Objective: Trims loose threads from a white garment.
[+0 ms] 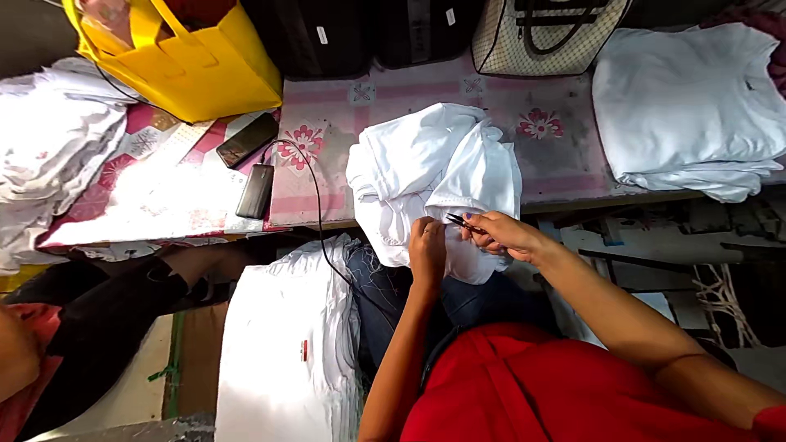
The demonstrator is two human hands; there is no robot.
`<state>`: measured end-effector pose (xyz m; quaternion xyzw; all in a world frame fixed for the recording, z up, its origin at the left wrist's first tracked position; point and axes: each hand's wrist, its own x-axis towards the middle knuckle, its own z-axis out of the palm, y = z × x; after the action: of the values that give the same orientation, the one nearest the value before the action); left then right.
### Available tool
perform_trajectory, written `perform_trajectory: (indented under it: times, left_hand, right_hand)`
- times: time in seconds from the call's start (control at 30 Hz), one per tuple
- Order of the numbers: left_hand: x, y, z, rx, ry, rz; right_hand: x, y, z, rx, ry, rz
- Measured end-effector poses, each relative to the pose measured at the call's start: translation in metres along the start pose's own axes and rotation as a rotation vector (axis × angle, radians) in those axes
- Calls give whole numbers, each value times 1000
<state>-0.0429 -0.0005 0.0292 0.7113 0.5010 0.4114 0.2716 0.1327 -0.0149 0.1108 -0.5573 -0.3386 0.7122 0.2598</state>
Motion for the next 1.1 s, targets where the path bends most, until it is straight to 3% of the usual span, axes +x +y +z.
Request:
perform_trajectory:
  times: [0.2, 0.4, 0.57, 0.87, 1.0, 1.1]
  left_hand:
    - [-15, 3, -17, -129, 3, -70]
    - [-14, 1, -15, -42, 74, 58]
    - [-16, 6, -20, 30, -7, -4]
    - [-17, 1, -18, 9, 6, 44]
    - [-18, 12, -28, 48, -115, -72]
    - [-8, 22, -23, 65, -31, -91]
  right_hand:
    - [7, 9, 2, 13, -74, 83]
    - [16, 5, 13, 40, -35, 76]
    - [12, 12, 10, 71, 8, 61]
    - [18, 12, 8, 31, -29, 55]
    - [14, 11, 6, 63, -25, 38]
    - [10, 7, 8, 71, -22, 15]
